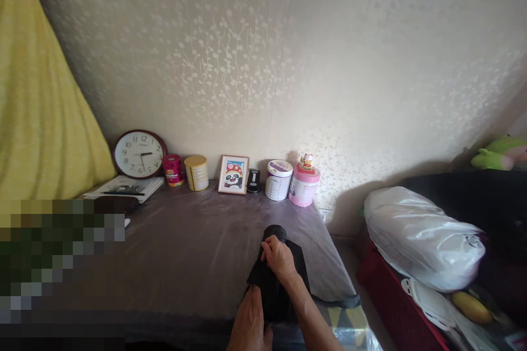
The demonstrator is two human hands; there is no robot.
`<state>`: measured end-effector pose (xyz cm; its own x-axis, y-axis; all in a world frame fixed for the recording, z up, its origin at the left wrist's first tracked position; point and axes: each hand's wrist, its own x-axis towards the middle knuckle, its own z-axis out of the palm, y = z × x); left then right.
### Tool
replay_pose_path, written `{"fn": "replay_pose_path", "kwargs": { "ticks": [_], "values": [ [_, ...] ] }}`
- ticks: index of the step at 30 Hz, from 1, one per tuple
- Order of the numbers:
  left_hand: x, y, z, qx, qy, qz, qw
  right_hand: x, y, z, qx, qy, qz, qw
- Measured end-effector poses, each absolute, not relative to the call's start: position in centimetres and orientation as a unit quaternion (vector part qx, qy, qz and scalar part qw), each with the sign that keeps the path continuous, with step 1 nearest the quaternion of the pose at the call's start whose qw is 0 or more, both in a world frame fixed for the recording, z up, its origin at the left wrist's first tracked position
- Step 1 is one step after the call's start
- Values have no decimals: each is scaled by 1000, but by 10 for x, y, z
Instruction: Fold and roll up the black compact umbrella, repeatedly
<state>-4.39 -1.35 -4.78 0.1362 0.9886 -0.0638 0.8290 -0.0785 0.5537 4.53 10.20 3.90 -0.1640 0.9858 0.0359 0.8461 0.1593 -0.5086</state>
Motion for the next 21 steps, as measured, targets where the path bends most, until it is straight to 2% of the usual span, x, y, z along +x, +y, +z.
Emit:
{"fn": "replay_pose_path", "kwargs": {
  "ticks": [5, 9, 15, 21],
  "values": [
    [-48, -20, -38, 707, 635, 268, 159, 46, 95, 42, -597, -757, 195, 180],
    [-47, -20, -20, 710, 647, 266, 81, 46, 90, 40, -579, -771, 198, 174],
    [-54, -11, -35, 762, 608, 162, 152, 47, 85, 40, -555, -785, 208, 180],
    [-41, -10, -50, 748, 617, 225, 97, 51, 81, 40, -532, -798, 214, 187]
  ]
}}
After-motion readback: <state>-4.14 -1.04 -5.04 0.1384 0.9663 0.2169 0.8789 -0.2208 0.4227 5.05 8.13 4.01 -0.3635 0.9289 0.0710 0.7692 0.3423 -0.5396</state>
